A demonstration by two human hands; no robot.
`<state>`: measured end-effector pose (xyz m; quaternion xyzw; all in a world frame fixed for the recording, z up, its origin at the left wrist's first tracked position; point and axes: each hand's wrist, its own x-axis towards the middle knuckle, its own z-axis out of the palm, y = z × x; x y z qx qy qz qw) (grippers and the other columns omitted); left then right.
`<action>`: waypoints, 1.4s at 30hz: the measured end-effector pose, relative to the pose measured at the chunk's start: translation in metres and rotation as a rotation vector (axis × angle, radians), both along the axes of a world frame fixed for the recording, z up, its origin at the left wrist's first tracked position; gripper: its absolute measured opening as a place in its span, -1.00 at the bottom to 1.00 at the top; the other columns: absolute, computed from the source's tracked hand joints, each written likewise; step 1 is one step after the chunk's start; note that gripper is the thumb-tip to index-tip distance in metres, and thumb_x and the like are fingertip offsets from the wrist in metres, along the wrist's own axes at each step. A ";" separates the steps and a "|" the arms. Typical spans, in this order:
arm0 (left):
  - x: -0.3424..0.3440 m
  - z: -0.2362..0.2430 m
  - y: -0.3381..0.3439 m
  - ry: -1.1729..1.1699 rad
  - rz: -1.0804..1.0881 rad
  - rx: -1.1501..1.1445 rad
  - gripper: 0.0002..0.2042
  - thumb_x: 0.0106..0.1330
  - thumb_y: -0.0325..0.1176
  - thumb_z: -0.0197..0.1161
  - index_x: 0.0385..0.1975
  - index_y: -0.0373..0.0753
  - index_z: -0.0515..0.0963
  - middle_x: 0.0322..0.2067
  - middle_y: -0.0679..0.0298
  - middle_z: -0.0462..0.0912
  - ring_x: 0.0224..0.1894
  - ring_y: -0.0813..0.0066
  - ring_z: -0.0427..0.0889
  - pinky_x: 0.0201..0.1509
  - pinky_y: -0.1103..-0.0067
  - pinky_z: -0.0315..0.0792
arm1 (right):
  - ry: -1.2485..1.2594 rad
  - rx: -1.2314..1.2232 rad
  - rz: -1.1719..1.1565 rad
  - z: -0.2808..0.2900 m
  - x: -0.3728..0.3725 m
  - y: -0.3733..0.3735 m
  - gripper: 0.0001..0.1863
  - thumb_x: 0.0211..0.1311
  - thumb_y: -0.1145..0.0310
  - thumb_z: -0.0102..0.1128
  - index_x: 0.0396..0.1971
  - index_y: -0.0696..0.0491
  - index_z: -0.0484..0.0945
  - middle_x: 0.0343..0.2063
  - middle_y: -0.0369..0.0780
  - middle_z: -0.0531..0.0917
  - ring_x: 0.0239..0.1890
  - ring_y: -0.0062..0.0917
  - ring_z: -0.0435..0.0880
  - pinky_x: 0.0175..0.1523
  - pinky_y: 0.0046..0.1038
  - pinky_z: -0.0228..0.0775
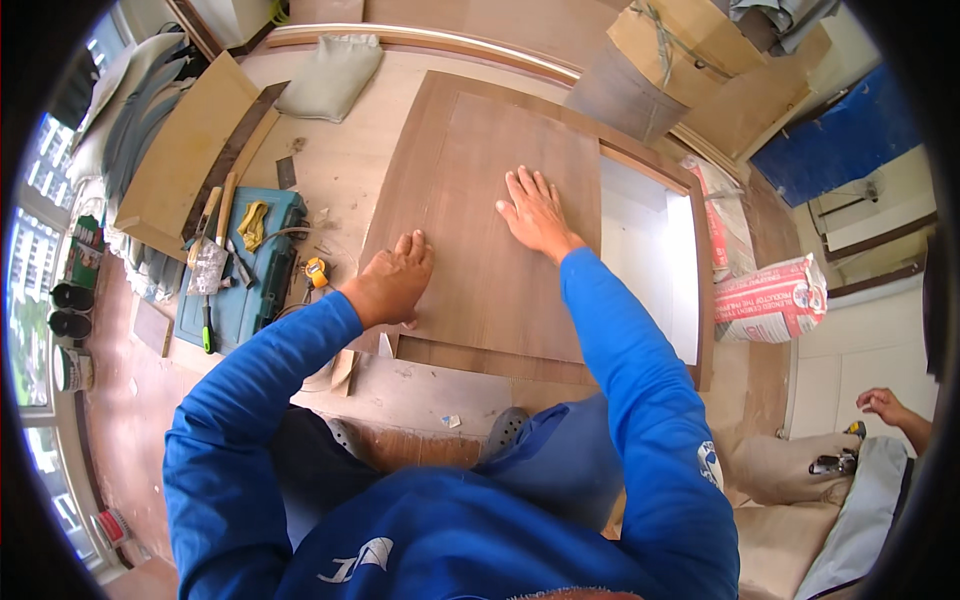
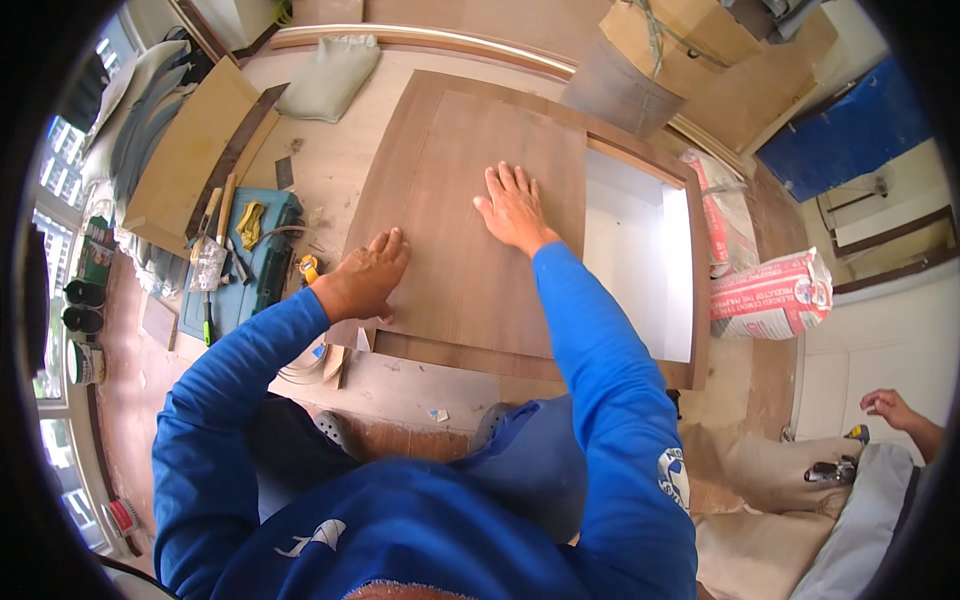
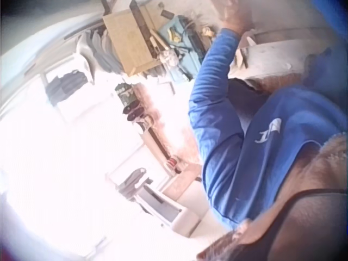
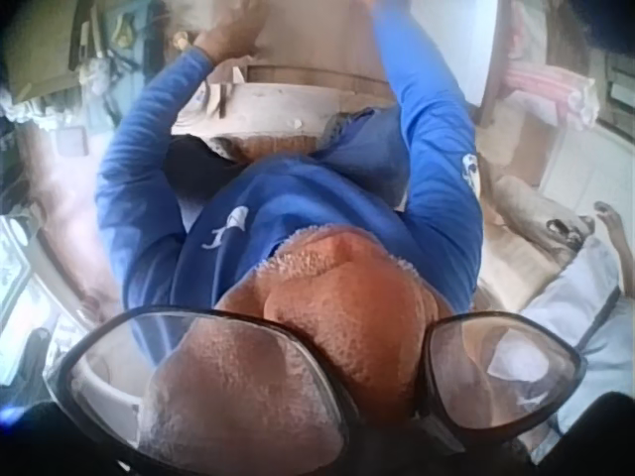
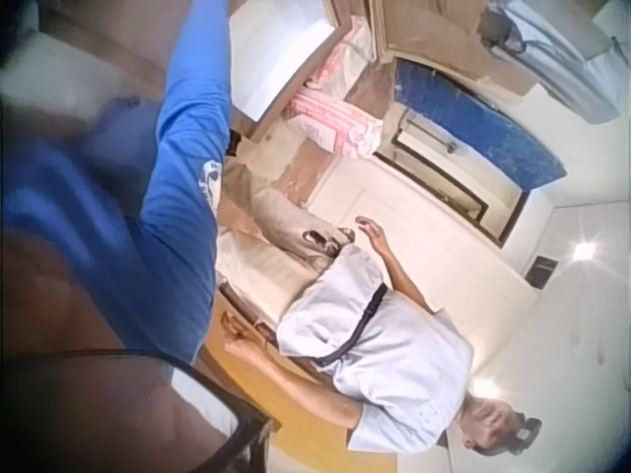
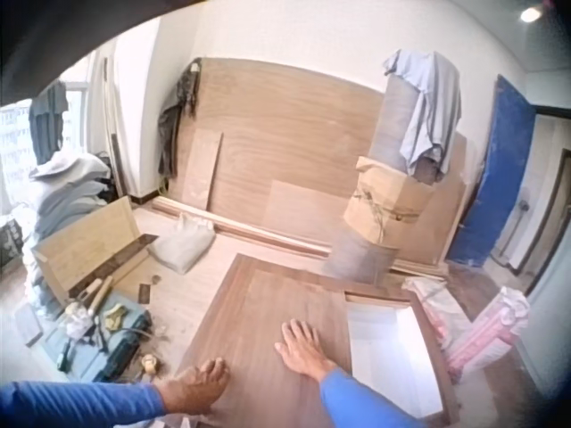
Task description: Applying adhesive edging tape to the border of a wooden furniture panel and then checking the fit within a cabinet frame.
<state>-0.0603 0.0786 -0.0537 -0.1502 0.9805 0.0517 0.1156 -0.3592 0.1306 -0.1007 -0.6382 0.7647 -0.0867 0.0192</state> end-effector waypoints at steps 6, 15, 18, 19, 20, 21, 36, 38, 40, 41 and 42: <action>0.003 -0.001 0.001 0.003 -0.004 -0.014 0.06 -0.20 -0.13 0.66 0.28 -0.55 0.20 0.34 -0.36 0.16 0.42 -0.19 0.21 0.30 0.31 0.43 | -0.062 0.032 -0.052 -0.001 -0.022 -0.103 -0.21 0.43 -0.13 -0.15 0.43 0.17 0.14 0.47 0.02 0.10 0.50 0.04 0.01 0.52 0.03 -0.17; 0.000 0.008 0.002 0.011 0.015 0.015 0.03 -0.18 -0.18 0.64 0.28 -0.58 0.20 0.34 -0.38 0.15 0.42 -0.20 0.20 0.27 0.31 0.46 | -0.065 -0.006 -0.134 -0.008 -0.051 -0.180 -0.20 0.44 -0.16 -0.19 0.45 0.13 0.13 0.50 -0.05 0.06 0.53 -0.02 -0.08 0.56 -0.02 -0.26; 0.002 0.004 0.001 0.026 0.003 0.012 0.02 -0.18 -0.18 0.64 0.27 -0.59 0.20 0.33 -0.39 0.15 0.42 -0.20 0.20 0.26 0.31 0.46 | -0.086 0.029 -0.155 -0.004 -0.050 -0.193 -0.21 0.44 -0.16 -0.19 0.45 0.13 0.12 0.50 -0.06 0.05 0.53 -0.02 -0.09 0.56 -0.02 -0.27; 0.002 0.005 0.001 0.022 0.005 0.014 0.02 -0.18 -0.18 0.64 0.27 -0.59 0.20 0.33 -0.39 0.15 0.42 -0.20 0.20 0.26 0.31 0.46 | -0.089 0.031 -0.153 -0.003 -0.050 -0.195 -0.21 0.44 -0.16 -0.19 0.45 0.13 0.12 0.50 -0.06 0.05 0.53 -0.02 -0.09 0.56 -0.02 -0.27; 0.002 0.007 0.001 0.018 0.002 0.015 0.02 -0.17 -0.19 0.63 0.27 -0.60 0.21 0.33 -0.39 0.15 0.42 -0.20 0.20 0.25 0.31 0.46 | -0.094 0.034 -0.158 -0.002 -0.050 -0.197 -0.21 0.44 -0.16 -0.19 0.45 0.13 0.12 0.50 -0.06 0.04 0.53 -0.02 -0.09 0.56 -0.02 -0.27; 0.002 0.006 0.002 0.014 -0.002 0.017 0.02 -0.17 -0.19 0.63 0.26 -0.61 0.21 0.33 -0.39 0.15 0.42 -0.20 0.20 0.25 0.32 0.46 | -0.098 0.038 -0.164 -0.003 -0.049 -0.197 -0.21 0.44 -0.16 -0.19 0.45 0.12 0.12 0.50 -0.06 0.04 0.53 -0.01 -0.09 0.56 -0.02 -0.27; -0.003 -0.006 0.000 0.050 -0.034 -0.100 0.01 -0.18 -0.13 0.62 0.25 -0.59 0.24 0.31 -0.37 0.18 0.39 -0.19 0.23 0.20 0.33 0.50 | -0.033 0.000 -0.130 -0.007 -0.045 -0.187 -0.25 0.45 -0.12 -0.22 0.48 0.05 0.09 0.52 -0.11 0.01 0.54 0.01 -0.13 0.51 0.18 -0.31; -0.006 0.000 0.000 0.024 -0.052 -0.093 0.00 -0.19 -0.13 0.62 0.24 -0.59 0.25 0.31 -0.36 0.19 0.38 -0.19 0.25 0.18 0.32 0.51 | 0.043 0.066 -0.152 -0.007 -0.042 -0.186 -0.23 0.44 -0.13 -0.21 0.49 0.02 0.07 0.52 -0.11 -0.01 0.54 0.01 -0.14 0.50 0.21 -0.31; -0.011 0.009 0.006 0.022 -0.098 -0.090 0.00 -0.19 -0.13 0.63 0.23 -0.59 0.26 0.30 -0.35 0.21 0.37 -0.19 0.26 0.16 0.32 0.52 | 0.008 0.048 -0.177 -0.009 -0.044 -0.178 -0.22 0.42 -0.14 -0.17 0.48 0.01 0.08 0.52 -0.10 0.00 0.54 0.03 -0.15 0.49 0.23 -0.30; -0.008 0.011 0.005 -0.005 -0.050 -0.072 0.00 -0.20 -0.11 0.63 0.22 -0.59 0.27 0.28 -0.34 0.22 0.35 -0.19 0.27 0.15 0.31 0.53 | -0.013 0.042 -0.175 -0.003 -0.030 -0.174 -0.21 0.39 -0.14 -0.12 0.47 0.03 0.10 0.51 -0.06 0.03 0.53 0.07 -0.14 0.49 0.23 -0.29; -0.002 0.012 0.005 -0.032 0.001 -0.050 0.00 -0.21 -0.09 0.64 0.21 -0.58 0.28 0.27 -0.33 0.24 0.34 -0.19 0.29 0.15 0.31 0.53 | -0.011 0.056 -0.144 0.009 -0.004 -0.166 -0.18 0.36 -0.15 -0.07 0.46 0.07 0.11 0.49 -0.03 0.07 0.52 0.09 -0.10 0.49 0.22 -0.26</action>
